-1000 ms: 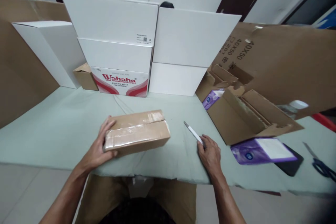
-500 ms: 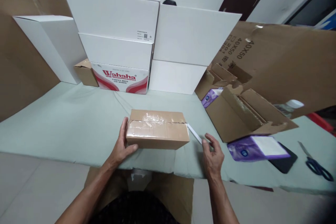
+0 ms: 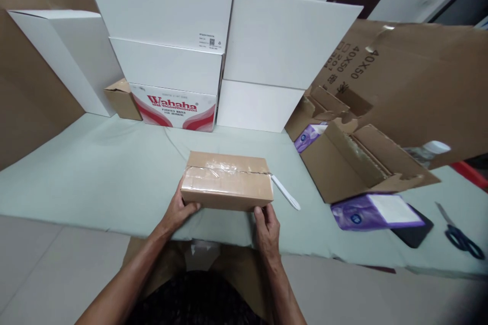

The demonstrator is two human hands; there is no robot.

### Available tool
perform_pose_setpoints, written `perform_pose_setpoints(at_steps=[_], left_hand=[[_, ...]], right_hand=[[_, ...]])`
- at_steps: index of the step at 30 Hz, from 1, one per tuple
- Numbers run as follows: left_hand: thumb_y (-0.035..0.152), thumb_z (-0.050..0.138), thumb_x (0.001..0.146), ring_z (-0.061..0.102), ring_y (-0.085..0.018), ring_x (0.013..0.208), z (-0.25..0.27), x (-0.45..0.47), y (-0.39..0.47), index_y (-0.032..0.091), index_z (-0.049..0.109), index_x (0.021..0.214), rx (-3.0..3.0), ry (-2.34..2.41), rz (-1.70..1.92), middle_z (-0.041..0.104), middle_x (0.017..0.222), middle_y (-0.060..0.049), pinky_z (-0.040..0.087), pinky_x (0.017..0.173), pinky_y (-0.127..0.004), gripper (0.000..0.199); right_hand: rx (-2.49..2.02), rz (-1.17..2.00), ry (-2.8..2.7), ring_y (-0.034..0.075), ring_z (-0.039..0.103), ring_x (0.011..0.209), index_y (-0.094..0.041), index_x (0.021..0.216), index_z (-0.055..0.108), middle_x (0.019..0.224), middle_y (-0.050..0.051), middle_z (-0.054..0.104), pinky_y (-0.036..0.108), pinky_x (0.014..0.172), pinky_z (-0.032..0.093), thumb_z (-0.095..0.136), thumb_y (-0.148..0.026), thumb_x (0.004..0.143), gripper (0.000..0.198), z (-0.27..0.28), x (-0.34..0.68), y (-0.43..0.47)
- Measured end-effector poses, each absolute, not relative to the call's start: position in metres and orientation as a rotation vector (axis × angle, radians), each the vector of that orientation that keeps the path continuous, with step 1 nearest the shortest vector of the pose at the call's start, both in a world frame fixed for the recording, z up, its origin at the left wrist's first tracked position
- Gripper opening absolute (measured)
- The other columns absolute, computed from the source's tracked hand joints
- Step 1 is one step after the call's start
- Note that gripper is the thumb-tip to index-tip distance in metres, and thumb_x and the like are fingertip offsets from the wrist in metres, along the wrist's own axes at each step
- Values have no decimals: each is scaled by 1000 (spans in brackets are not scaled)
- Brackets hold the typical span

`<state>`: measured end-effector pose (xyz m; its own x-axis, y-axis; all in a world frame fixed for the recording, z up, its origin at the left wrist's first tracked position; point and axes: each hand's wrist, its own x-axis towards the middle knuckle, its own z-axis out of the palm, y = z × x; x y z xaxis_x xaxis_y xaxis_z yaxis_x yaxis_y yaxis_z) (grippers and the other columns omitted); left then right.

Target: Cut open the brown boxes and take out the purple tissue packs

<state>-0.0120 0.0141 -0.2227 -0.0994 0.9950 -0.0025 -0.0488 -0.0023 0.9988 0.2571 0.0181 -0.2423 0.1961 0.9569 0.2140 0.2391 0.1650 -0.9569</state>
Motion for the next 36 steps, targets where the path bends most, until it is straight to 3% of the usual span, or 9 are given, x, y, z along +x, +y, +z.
perform_pose_setpoints(at_steps=[4, 10, 16, 22, 28, 36], left_hand=[[48, 82, 71, 57, -39, 137, -232, -10, 14, 15, 57, 127, 1109, 1294, 1362, 67, 137, -18, 46, 115, -49, 70], [45, 83, 67, 61, -38, 130, -236, -8, 17, 15, 59, 120, 1127, 1291, 1429, 72, 124, -14, 49, 111, -50, 65], [45, 82, 69, 60, -38, 132, -238, -5, 16, 17, 60, 118, 1164, 1307, 1482, 73, 110, -12, 48, 112, -52, 61], [43, 76, 76, 56, -39, 137, -246, -5, 15, 14, 56, 128, 1281, 1332, 1504, 67, 131, -18, 43, 117, -55, 63], [47, 75, 82, 53, -40, 141, -256, -8, 15, 13, 48, 146, 1339, 1325, 1512, 62, 142, -20, 42, 118, -57, 77], [50, 73, 87, 52, -40, 142, -255, -9, 11, 15, 41, 157, 1355, 1303, 1485, 58, 149, -19, 40, 120, -57, 85]], right_hand=[[-1331, 812, -1287, 24, 67, 95, -19, 115, 72, 106, 7, 77, 34, 84, 55, 61, -58, 93, 46, -241, 259, 17], [-1358, 772, -1252, 23, 67, 89, -18, 108, 74, 99, 8, 78, 35, 79, 55, 64, -61, 90, 49, -249, 256, 19], [-1305, 618, -1231, 29, 70, 108, -20, 104, 78, 115, 11, 78, 47, 96, 55, 66, -55, 91, 40, -237, 280, 22], [-1119, 364, -1522, 25, 72, 109, -26, 101, 78, 112, 7, 79, 45, 102, 54, 71, -31, 93, 12, -153, 299, 44], [-1003, 175, -2161, 27, 72, 105, -26, 108, 77, 113, 8, 79, 46, 93, 54, 69, -33, 95, 16, -97, 278, 81], [-997, -93, -2397, 26, 72, 92, -21, 98, 77, 105, 9, 81, 43, 81, 54, 56, -27, 102, 23, -98, 260, 99]])
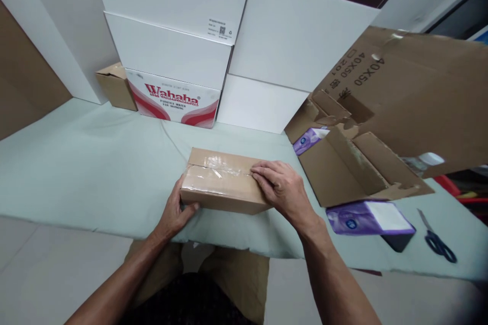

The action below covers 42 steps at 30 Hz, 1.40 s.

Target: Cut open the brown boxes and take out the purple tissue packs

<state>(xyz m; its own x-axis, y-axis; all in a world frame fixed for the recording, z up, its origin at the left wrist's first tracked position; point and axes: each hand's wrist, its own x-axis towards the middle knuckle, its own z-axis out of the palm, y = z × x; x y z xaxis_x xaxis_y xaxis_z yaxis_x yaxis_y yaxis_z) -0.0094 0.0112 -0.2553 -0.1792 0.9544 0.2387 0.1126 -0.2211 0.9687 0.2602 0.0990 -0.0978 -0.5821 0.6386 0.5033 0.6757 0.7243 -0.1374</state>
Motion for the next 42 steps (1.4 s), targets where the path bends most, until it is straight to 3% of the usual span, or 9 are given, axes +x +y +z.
perform_pose_setpoints(at_steps=[9, 15, 21, 27, 34, 36, 39, 42], left_hand=[[52, 72, 87, 48, -42, 145, -258, -7, 12, 13, 41, 157, 1359, 1309, 1488, 54, 152, -22, 37, 121, -61, 86], [47, 70, 90, 46, -39, 147, -257, -7, 11, 15, 36, 160, 1394, 1295, 1477, 49, 157, -21, 36, 122, -58, 84], [47, 71, 88, 45, -39, 148, -253, -6, 12, 16, 40, 158, 1361, 1307, 1498, 49, 159, -20, 35, 123, -58, 83], [55, 72, 87, 46, -40, 148, -252, -7, 8, 17, 43, 157, 1330, 1255, 1509, 49, 159, -20, 37, 123, -57, 85], [53, 66, 93, 36, -35, 156, -214, -17, 10, 27, 38, 161, 1351, 1323, 1757, 36, 170, -13, 32, 126, -52, 78], [47, 69, 91, 37, -35, 155, -192, -17, 18, 25, 45, 157, 1489, 1411, 1774, 41, 167, -13, 31, 127, -54, 73], [37, 70, 87, 47, -35, 148, -169, -11, 32, 21, 61, 142, 1686, 1533, 1678, 54, 157, -14, 38, 123, -55, 57], [31, 64, 86, 54, -35, 142, -167, -1, 40, 19, 70, 127, 1716, 1566, 1636, 58, 152, -14, 43, 119, -55, 43]], right_hand=[[-1069, 159, -2194, 22, 75, 95, -23, 90, 72, 102, 7, 80, 37, 86, 60, 55, -23, 100, 20, -93, 261, 102], [-1023, 193, -2449, 25, 73, 110, -23, 113, 75, 122, 8, 77, 40, 93, 59, 61, -27, 99, 20, -80, 267, 95], [-1048, -46, -2484, 24, 72, 95, -24, 96, 73, 110, 5, 80, 39, 83, 56, 50, -25, 104, 24, -89, 258, 95], [-1133, 27, -2378, 24, 68, 90, -24, 90, 65, 100, 7, 78, 39, 81, 51, 47, -23, 101, 21, -95, 256, 98], [-1171, 97, -2331, 23, 66, 89, -25, 89, 57, 96, 7, 75, 36, 81, 49, 46, -22, 101, 16, -95, 254, 98], [-1186, 106, -2305, 23, 66, 87, -25, 88, 56, 95, 6, 74, 36, 79, 48, 46, -21, 100, 15, -95, 254, 98], [-1194, 132, -2261, 22, 66, 88, -25, 88, 54, 96, 6, 74, 35, 79, 48, 46, -22, 100, 15, -97, 253, 98], [-1208, 128, -2228, 22, 67, 88, -25, 89, 54, 97, 7, 74, 36, 80, 49, 45, -23, 100, 14, -99, 253, 97]])
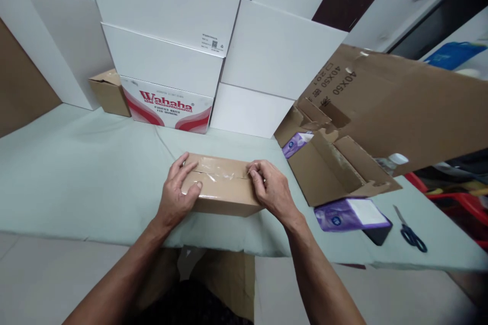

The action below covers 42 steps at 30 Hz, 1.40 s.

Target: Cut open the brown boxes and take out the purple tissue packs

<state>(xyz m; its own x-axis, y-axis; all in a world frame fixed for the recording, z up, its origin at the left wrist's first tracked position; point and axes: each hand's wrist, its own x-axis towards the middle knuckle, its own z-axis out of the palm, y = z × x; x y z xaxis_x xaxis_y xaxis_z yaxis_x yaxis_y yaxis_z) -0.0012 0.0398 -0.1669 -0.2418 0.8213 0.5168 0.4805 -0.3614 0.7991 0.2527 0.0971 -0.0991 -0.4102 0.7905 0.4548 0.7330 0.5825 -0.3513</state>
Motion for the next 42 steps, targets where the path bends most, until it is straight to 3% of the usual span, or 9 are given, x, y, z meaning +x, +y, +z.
perform_pose_setpoints(at_steps=[8, 14, 25, 34, 37, 42], left_hand=[[27, 60, 83, 52, -35, 145, -173, 4, 38, 20, 74, 118, 1635, 1565, 1645, 57, 154, -12, 42, 121, -55, 38], [27, 61, 83, 52, -36, 145, -174, 3, 38, 19, 74, 118, 1611, 1535, 1666, 56, 155, -12, 41, 121, -56, 38], [30, 63, 86, 53, -34, 143, -176, 1, 36, 20, 74, 120, 1637, 1534, 1687, 57, 154, -11, 41, 122, -53, 37], [31, 64, 85, 53, -34, 143, -176, 2, 35, 21, 75, 117, 1629, 1559, 1689, 57, 154, -10, 39, 123, -53, 35], [31, 64, 85, 53, -35, 143, -175, 2, 35, 21, 75, 117, 1630, 1557, 1699, 57, 154, -11, 38, 123, -55, 35], [30, 64, 84, 53, -34, 144, -173, 1, 35, 21, 75, 117, 1644, 1563, 1687, 58, 154, -11, 37, 124, -54, 35]], right_hand=[[-1227, 176, -2157, 22, 65, 81, -26, 86, 53, 89, 6, 72, 35, 75, 49, 48, -24, 95, 11, -99, 250, 99], [-1206, 391, -1831, 21, 68, 84, -23, 91, 67, 93, 5, 75, 34, 76, 53, 51, -36, 98, 21, -98, 267, 100], [-1352, 622, -1399, 20, 72, 75, -20, 78, 69, 77, 5, 74, 33, 67, 56, 65, -47, 86, 28, -140, 327, 89], [-1355, 727, -1297, 19, 72, 72, -19, 86, 74, 81, 6, 77, 34, 69, 57, 69, -47, 86, 29, -158, 339, 70], [-1407, 641, -1376, 21, 73, 73, -19, 91, 74, 84, 7, 78, 35, 68, 57, 64, -48, 91, 31, -168, 348, 64], [-1659, 149, -1741, 20, 67, 66, -20, 89, 68, 75, 4, 73, 32, 64, 51, 50, -42, 98, 30, -187, 371, 53]])
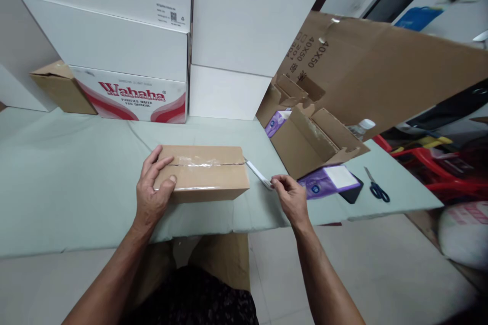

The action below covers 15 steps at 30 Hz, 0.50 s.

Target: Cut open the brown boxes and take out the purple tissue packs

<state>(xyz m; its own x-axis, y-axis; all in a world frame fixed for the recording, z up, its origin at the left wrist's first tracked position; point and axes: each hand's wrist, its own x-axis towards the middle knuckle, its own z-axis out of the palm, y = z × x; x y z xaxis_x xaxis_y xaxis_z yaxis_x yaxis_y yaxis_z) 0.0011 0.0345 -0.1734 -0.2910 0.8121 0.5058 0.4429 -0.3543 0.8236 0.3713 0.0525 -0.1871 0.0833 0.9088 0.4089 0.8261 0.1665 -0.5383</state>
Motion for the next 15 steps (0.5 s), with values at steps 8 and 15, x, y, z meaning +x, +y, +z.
perform_pose_setpoints(at_steps=[8, 15], left_hand=[[29, 64, 83, 53, -33, 144, -171, 1, 34, 20, 75, 116, 1650, 1578, 1686, 58, 154, -11, 38, 123, -53, 37], [28, 65, 81, 53, -33, 144, -171, 2, 34, 21, 75, 116, 1630, 1576, 1693, 58, 155, -10, 37, 124, -54, 36]], right_hand=[[-1868, -91, -2195, 22, 57, 73, -20, 73, 66, 77, 10, 69, 33, 71, 36, 52, -12, 90, 23, -207, 381, 30], [-1806, -231, -2652, 23, 68, 96, -13, 117, 73, 121, 16, 76, 33, 80, 41, 45, 5, 84, 47, -197, 392, -4]])
